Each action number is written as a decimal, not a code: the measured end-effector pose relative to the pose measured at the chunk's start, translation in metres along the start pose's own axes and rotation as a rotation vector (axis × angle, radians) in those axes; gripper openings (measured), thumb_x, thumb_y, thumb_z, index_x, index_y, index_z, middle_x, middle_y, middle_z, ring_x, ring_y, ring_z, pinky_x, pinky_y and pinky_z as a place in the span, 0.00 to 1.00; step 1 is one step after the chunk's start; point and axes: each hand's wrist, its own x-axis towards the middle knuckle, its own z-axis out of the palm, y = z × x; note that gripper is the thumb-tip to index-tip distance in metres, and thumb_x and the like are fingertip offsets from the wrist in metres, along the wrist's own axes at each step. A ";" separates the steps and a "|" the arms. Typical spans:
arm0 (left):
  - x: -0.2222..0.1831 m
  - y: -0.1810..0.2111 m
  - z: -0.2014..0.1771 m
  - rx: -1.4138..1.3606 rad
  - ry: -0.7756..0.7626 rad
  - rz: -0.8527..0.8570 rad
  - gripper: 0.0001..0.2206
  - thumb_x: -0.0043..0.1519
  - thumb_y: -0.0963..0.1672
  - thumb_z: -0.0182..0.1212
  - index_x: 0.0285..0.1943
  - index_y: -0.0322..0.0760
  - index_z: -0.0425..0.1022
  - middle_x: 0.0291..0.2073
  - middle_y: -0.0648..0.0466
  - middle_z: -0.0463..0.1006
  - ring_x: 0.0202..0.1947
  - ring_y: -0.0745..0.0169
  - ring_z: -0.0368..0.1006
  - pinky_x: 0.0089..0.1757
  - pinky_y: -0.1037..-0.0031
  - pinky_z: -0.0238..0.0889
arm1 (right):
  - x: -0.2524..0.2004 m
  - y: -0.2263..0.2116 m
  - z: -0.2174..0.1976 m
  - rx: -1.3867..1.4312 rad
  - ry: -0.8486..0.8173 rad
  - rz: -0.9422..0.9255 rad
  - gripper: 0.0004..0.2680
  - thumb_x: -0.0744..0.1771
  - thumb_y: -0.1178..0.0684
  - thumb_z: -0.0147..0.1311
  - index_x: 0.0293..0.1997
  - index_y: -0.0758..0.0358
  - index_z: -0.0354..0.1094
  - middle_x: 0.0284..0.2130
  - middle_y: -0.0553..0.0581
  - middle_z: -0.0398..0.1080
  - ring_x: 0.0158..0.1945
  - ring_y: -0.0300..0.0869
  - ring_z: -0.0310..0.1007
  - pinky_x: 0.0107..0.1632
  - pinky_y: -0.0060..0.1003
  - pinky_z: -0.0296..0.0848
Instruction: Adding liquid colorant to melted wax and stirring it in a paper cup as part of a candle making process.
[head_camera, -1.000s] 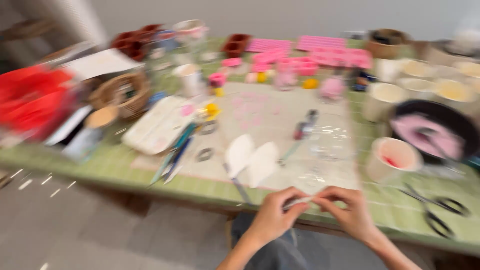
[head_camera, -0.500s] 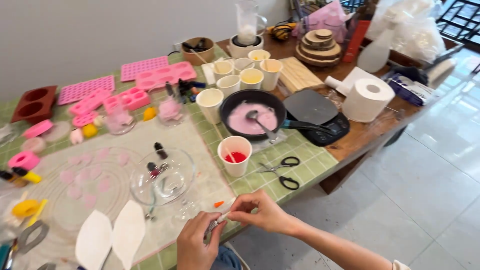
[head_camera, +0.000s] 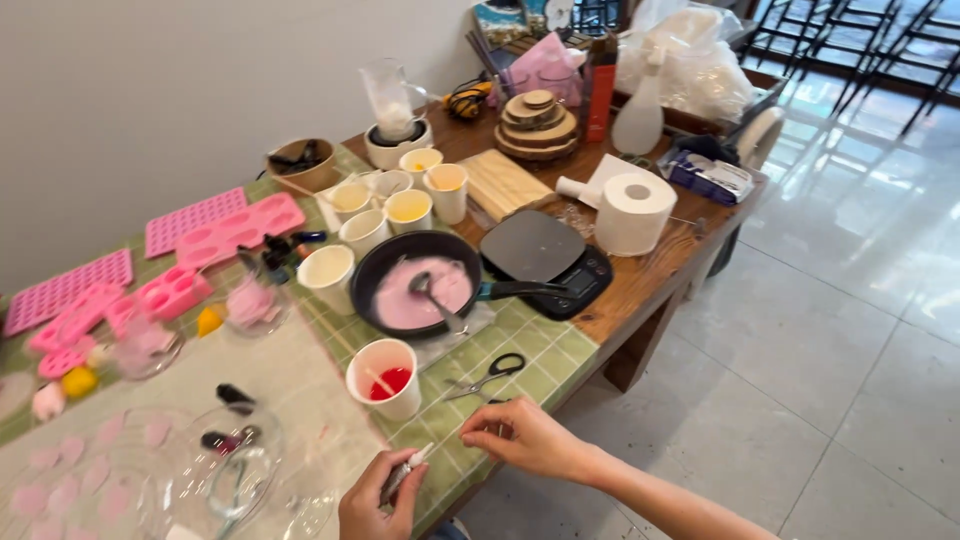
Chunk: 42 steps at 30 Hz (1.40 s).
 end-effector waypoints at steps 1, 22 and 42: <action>0.003 -0.003 0.007 -0.097 -0.020 -0.088 0.09 0.54 0.42 0.71 0.42 0.38 0.81 0.23 0.59 0.82 0.23 0.75 0.76 0.27 0.80 0.67 | -0.001 0.003 -0.008 -0.098 0.043 -0.021 0.06 0.67 0.53 0.60 0.44 0.63 0.78 0.29 0.53 0.79 0.24 0.35 0.74 0.29 0.31 0.71; 0.055 0.110 0.061 -1.007 -0.291 -0.016 0.08 0.67 0.41 0.62 0.52 0.30 0.77 0.40 0.53 0.79 0.45 0.65 0.76 0.51 0.72 0.69 | -0.001 0.041 -0.104 0.313 0.313 -0.089 0.11 0.69 0.59 0.52 0.57 0.68 0.72 0.46 0.58 0.80 0.34 0.37 0.79 0.37 0.30 0.77; 0.052 0.135 0.029 -0.909 -0.294 0.135 0.09 0.58 0.37 0.71 0.46 0.35 0.81 0.47 0.53 0.80 0.52 0.61 0.76 0.54 0.69 0.70 | -0.025 0.011 -0.094 0.410 0.156 -0.158 0.06 0.66 0.60 0.60 0.45 0.71 0.74 0.46 0.65 0.78 0.36 0.39 0.79 0.38 0.35 0.80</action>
